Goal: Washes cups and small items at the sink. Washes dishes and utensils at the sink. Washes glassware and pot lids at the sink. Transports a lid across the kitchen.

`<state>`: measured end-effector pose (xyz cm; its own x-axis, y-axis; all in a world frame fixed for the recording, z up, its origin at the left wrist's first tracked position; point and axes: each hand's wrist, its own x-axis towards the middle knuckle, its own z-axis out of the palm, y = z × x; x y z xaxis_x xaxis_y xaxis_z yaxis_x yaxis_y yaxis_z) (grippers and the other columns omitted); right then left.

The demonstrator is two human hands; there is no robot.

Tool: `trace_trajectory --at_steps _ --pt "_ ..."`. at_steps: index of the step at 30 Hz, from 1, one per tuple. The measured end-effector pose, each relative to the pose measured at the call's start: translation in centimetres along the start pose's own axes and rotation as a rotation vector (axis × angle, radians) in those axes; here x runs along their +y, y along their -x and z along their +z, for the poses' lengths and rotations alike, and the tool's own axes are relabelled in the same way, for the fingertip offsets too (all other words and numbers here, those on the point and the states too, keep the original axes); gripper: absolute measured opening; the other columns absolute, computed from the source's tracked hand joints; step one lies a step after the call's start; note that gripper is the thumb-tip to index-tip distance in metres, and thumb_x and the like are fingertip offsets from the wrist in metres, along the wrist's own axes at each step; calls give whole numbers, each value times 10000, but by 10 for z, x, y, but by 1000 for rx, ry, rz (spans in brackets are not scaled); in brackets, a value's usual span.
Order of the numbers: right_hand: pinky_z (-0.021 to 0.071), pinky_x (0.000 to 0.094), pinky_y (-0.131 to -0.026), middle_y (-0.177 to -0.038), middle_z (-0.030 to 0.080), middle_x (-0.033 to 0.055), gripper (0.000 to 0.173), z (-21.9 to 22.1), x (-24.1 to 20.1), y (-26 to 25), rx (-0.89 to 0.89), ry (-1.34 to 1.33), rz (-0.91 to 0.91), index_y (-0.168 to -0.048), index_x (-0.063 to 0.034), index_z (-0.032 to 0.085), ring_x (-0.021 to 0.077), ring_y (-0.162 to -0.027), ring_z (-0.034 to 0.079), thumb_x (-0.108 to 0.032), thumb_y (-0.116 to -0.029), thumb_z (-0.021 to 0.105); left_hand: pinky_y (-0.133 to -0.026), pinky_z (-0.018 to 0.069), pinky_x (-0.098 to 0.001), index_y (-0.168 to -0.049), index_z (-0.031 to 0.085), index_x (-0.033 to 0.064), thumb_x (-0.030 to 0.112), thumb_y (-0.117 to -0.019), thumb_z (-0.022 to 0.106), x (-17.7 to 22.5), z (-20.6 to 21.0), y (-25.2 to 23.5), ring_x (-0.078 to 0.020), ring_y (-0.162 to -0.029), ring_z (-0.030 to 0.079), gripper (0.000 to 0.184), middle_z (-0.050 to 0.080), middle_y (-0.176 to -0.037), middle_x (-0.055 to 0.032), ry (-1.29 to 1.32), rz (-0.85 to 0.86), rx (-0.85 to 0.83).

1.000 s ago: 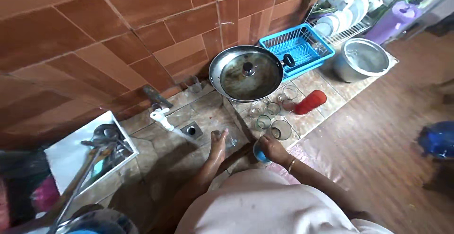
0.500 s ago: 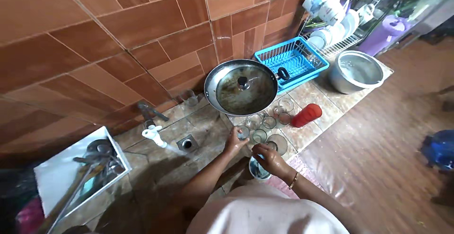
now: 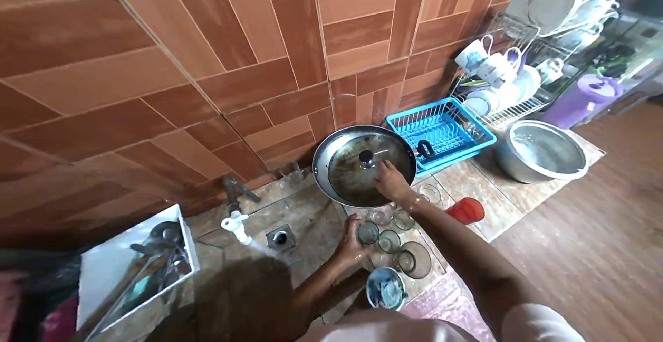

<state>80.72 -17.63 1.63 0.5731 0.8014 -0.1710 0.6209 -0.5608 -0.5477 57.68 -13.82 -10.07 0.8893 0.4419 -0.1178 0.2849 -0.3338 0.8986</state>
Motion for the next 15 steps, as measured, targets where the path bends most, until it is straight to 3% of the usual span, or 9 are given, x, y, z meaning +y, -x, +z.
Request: trace_trajectory --at_steps 2,4,7,11,15 --pt "532 634 -954 -1485 497 246 718 2 -3 -41 -1 57 65 -1537 -93 414 456 -1209 613 -285 -930 747 -1181 377 -428 -1386 474 -63 200 -797 812 -14 -14 15 -316 -1457 379 728 397 -1533 -271 93 68 151" --pt "550 660 -865 -1491 496 246 771 3 -10 -70 -35 126 107 -1555 -127 388 467 -1117 657 -410 -929 736 -1165 401 -436 -1438 436 -47 204 -855 763 -24 -35 36 -300 -1442 399 715 403 -1539 -238 219 -34 277" --pt "524 675 -904 -1491 491 256 742 7 -20 -92 -113 188 126 -1517 -70 445 470 -1154 637 -474 -947 695 -1066 487 -443 -1457 418 -23 146 -904 692 -29 -70 66 -296 -1344 511 640 450 -1509 -229 437 -266 529" --pt "511 664 -933 -1467 544 215 648 9 -24 -94 -113 288 95 -1488 -77 483 446 -1184 636 -468 -989 620 -1031 498 -432 -1400 497 -65 177 -1069 518 -64 -128 91 -268 -1223 589 410 564 -1385 -240 466 -377 753" --pt "530 653 -891 -1371 606 220 595 -8 -45 -77 -50 330 22 -1441 -88 526 444 -1142 654 -459 -988 629 -968 531 -427 -1257 634 -53 197 -1073 526 -92 -159 103 -235 -1074 663 328 687 -1198 -194 420 -526 916"
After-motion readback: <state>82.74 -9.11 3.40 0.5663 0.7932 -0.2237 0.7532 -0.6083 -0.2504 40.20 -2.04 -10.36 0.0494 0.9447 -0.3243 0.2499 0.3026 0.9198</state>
